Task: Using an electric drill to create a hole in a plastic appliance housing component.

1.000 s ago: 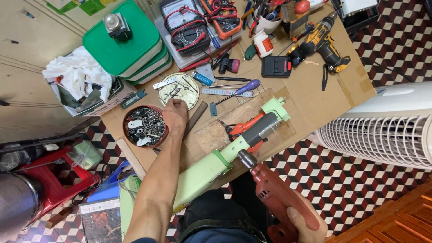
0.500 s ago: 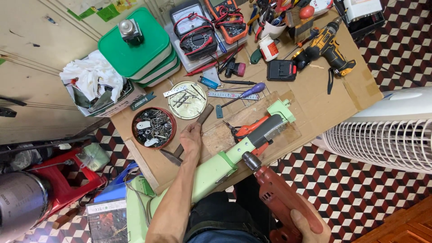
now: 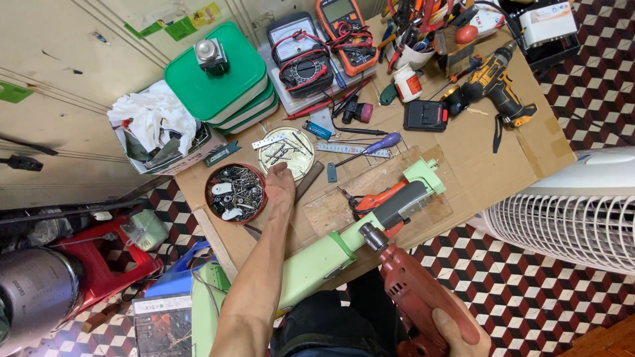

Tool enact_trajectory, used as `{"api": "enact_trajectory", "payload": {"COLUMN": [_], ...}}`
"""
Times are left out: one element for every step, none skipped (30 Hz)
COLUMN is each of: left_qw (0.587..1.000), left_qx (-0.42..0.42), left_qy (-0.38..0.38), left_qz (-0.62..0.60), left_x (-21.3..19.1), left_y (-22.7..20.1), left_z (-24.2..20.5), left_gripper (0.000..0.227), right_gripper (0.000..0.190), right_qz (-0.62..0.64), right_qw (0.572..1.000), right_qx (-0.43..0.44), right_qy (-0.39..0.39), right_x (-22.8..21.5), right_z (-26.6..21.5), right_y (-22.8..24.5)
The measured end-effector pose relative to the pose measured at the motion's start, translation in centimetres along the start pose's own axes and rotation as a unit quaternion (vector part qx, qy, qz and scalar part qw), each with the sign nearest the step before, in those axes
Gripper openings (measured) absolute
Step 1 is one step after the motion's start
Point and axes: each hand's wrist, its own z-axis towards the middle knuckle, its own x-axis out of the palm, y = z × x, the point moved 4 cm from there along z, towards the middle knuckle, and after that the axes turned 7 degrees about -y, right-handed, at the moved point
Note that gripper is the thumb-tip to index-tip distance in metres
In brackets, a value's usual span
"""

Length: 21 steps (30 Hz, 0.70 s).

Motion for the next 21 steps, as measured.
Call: {"api": "enact_trajectory", "payload": {"left_qw": [1.0,0.999,0.998,0.998,0.996,0.994,0.994,0.992,0.988,0.988,0.983,0.976,0.976,0.974,0.963,0.964,0.962,0.953,0.953,0.954,0.955], "left_qx": [-0.002,-0.002,-0.002,-0.005,0.009,0.023,0.021,0.016,0.012,0.012,0.028,0.044,0.043,0.124,0.204,0.203,0.15,0.095,0.096,0.082,0.069], "left_qy": [-0.003,-0.006,-0.01,-0.013,0.011,0.036,0.035,0.061,0.087,0.086,0.093,0.099,0.1,0.058,0.017,0.018,0.054,0.09,0.092,0.07,0.048], "left_qz": [0.001,0.035,0.068,0.069,0.083,0.097,0.097,0.111,0.124,0.124,0.157,0.19,0.19,0.183,0.173,0.173,0.223,0.272,0.271,0.278,0.284], "left_x": [-0.9,-1.9,-2.9,-3.8,-4.5,-5.1,-5.2,-5.0,-4.9,-5.0,-4.9,-4.8,-4.2,-3.8,-3.4,-3.8,-4.0,-4.3,-3.7,-3.4,-2.9], "left_y": [-0.8,-1.6,-2.5,-3.4,-4.6,-5.7,-5.8,-5.8,-5.8,-5.9,-6.1,-6.2,-5.0,-4.4,-3.9,-6.0,-7.6,-9.2,-9.1,-8.9,-8.8], "left_z": [-0.7,-1.3,-1.9,-2.3,-2.6,-3.0,-2.9,-2.8,-2.6,-2.6,-2.6,-2.7,-2.2,-1.7,-1.4,-1.6,-1.8,-2.1,-1.4,-0.7,0.0], "left_gripper": [0.033,0.04,0.05,0.05,0.064,0.078,0.078,0.08,0.081,0.081,0.076,0.07,0.07,0.058,0.046,0.046,0.047,0.048,0.048,0.045,0.044], "right_gripper": [0.067,0.067,0.067,0.067,0.068,0.068,0.068,0.068,0.068,0.068,0.068,0.067,0.067,0.067,0.066,0.066,0.064,0.063,0.063,0.062,0.061], "right_qz": [-0.002,-0.002,-0.003,-0.005,-0.003,-0.002,-0.003,-0.007,-0.009,-0.01,-0.016,-0.023,-0.024,-0.032,-0.04,-0.041,-0.04,-0.039,-0.038,-0.03,-0.022], "right_qw": [1.0,1.0,1.0,1.0,0.999,0.999,0.999,0.999,0.999,0.999,0.999,0.999,0.999,0.999,0.999,0.999,0.999,0.999,0.999,0.999,1.0], "right_qx": [0.001,0.002,0.003,0.003,0.0,-0.003,-0.002,-0.006,-0.011,-0.012,-0.011,-0.011,-0.011,-0.012,-0.014,-0.014,-0.013,-0.013,-0.013,-0.013,-0.014], "right_qy": [0.003,0.012,0.023,0.026,0.033,0.039,0.04,0.044,0.048,0.049,0.046,0.043,0.042,0.036,0.03,0.028,0.027,0.026,0.024,0.02,0.016], "right_x": [0.0,0.2,0.3,0.6,1.0,1.3,1.4,1.5,1.6,1.8,1.8,1.9,1.9,1.9,1.9,2.0,2.1,2.2,2.1,1.9,1.7], "right_z": [0.2,0.4,0.6,0.5,0.4,0.3,0.3,0.4,0.5,0.6,0.6,0.6,0.6,0.6,0.6,0.4,0.1,-0.2,-0.2,-0.3,-0.3], "right_y": [0.0,-0.1,-0.2,0.1,0.5,0.8,0.8,0.8,0.9,0.9,1.0,1.0,1.0,1.0,1.0,1.3,1.6,1.9,1.5,1.2,0.9]}}
